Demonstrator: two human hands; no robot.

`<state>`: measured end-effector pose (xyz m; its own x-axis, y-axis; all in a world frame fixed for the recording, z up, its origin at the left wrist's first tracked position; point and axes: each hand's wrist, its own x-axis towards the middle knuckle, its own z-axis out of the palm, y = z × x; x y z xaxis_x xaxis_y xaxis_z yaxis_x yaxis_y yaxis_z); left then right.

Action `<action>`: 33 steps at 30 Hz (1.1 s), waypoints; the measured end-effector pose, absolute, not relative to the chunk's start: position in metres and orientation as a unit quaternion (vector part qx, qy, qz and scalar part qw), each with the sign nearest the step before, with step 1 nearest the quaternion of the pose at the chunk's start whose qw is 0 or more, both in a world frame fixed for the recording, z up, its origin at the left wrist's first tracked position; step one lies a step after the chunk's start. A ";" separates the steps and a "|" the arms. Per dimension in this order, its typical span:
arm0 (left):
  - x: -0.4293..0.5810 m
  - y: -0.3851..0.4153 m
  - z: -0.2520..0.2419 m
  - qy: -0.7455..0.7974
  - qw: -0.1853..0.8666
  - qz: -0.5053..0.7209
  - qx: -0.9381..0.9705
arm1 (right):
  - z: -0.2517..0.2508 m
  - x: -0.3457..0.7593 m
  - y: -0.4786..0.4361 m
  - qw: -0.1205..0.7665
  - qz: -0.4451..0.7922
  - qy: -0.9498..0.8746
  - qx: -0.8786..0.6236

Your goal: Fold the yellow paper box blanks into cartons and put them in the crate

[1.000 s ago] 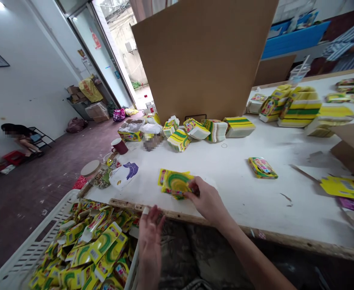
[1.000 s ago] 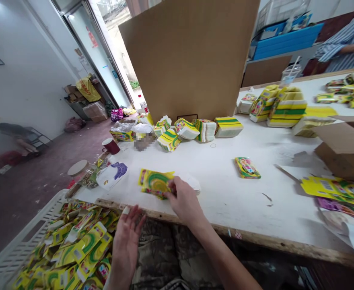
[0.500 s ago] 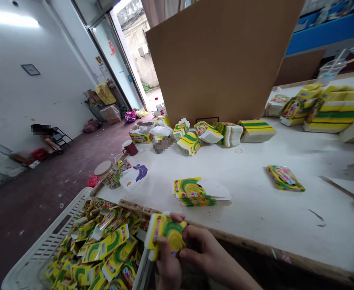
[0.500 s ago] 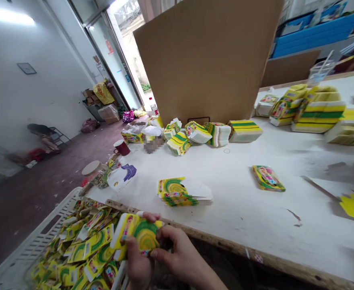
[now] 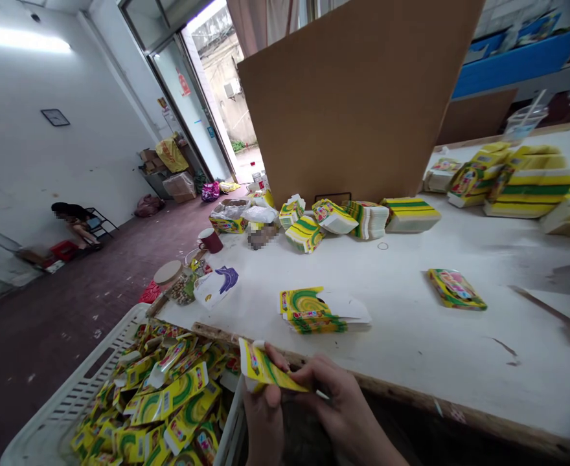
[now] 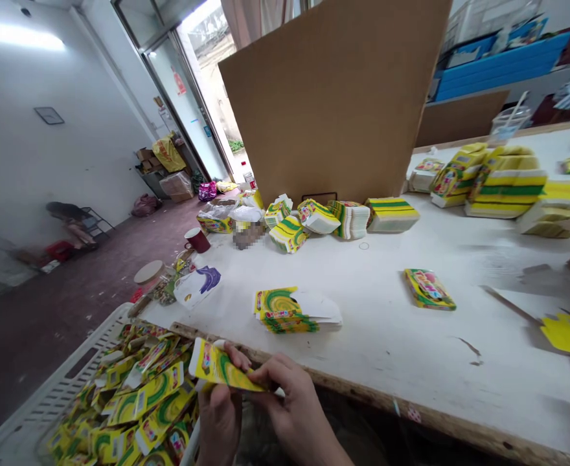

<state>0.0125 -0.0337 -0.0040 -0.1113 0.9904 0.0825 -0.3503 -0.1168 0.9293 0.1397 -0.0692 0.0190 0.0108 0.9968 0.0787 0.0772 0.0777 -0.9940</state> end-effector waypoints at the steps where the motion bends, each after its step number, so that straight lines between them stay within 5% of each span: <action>1: 0.010 -0.034 -0.003 0.379 0.536 0.638 0.403 | 0.020 0.142 -0.069 0.506 0.459 -0.534 -0.498; 14: 0.012 -0.037 0.000 0.398 0.610 0.637 0.252 | 0.017 0.135 -0.064 0.570 0.601 -0.370 -0.421; 19: 0.002 -0.026 0.000 0.423 0.609 0.609 0.281 | 0.019 0.146 -0.064 0.543 0.512 -0.467 -0.475; 24: -0.030 -0.014 0.026 0.405 0.549 0.598 0.421 | 0.029 0.170 -0.070 0.444 0.299 -0.661 -0.526; 28: -0.033 -0.023 0.042 0.425 0.528 0.400 0.617 | 0.037 0.170 -0.076 0.362 0.180 -0.775 -0.486; 31: -0.021 -0.031 0.038 0.415 0.534 0.263 0.688 | 0.031 0.165 -0.082 0.409 0.146 -0.764 -0.476; 33: -0.014 -0.035 0.030 0.452 0.489 0.289 0.688 | 0.022 0.165 -0.085 0.489 0.160 -0.687 -0.513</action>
